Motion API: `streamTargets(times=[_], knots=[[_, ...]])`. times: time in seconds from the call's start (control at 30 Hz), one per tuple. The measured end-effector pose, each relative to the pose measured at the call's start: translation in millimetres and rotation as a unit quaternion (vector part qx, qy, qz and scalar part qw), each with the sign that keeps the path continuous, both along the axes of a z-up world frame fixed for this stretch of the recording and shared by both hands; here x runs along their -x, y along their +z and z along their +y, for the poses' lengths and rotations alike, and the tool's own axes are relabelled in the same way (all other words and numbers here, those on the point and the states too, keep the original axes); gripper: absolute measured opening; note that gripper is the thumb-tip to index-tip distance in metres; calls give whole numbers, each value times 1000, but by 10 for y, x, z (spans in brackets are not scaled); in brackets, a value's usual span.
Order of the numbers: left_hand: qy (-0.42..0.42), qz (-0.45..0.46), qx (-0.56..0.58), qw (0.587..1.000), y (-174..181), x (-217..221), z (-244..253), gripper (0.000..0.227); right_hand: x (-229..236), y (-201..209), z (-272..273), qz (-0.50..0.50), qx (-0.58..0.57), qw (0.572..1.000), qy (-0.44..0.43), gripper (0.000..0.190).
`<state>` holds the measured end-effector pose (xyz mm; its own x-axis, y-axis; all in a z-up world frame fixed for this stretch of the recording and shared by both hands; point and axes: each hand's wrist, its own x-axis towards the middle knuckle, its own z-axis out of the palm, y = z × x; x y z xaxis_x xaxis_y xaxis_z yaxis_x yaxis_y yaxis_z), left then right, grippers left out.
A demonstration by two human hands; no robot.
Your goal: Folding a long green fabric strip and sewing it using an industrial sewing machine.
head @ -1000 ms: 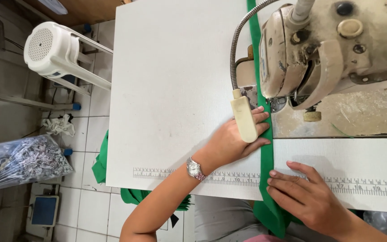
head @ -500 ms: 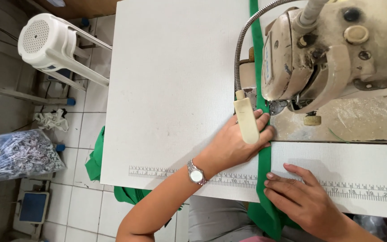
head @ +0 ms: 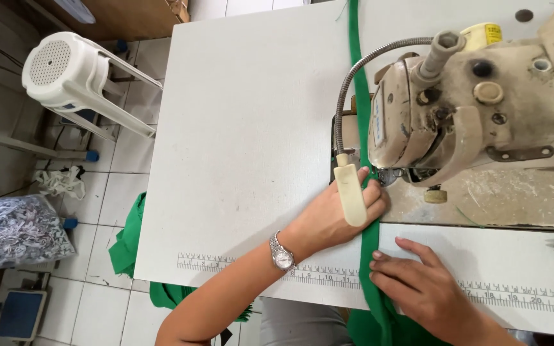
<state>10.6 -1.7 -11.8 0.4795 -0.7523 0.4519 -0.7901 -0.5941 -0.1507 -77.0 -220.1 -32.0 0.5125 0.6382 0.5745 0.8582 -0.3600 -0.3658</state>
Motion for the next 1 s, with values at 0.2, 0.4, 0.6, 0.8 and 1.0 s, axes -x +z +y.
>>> streamTargets(times=[0.2,0.4,0.6,0.8,1.0], knots=[[-40,42,66,996,32,-123,6,11,-130,-1,-5,-7,7,1000,14,19],[-60,36,94,993,-106,-166,45,15,-181,-23,-15,-5,2,1000,8,15],[-89,96,141,981,-99,71,38,11,-169,-56,-25,-35,22,999,6,19],[-68,109,161,979,-1,139,-17,13,-248,6,-9,-54,35,998,13,15],[-42,113,163,979,-173,6,-24,22,-414,37,10,-69,30,997,17,13]])
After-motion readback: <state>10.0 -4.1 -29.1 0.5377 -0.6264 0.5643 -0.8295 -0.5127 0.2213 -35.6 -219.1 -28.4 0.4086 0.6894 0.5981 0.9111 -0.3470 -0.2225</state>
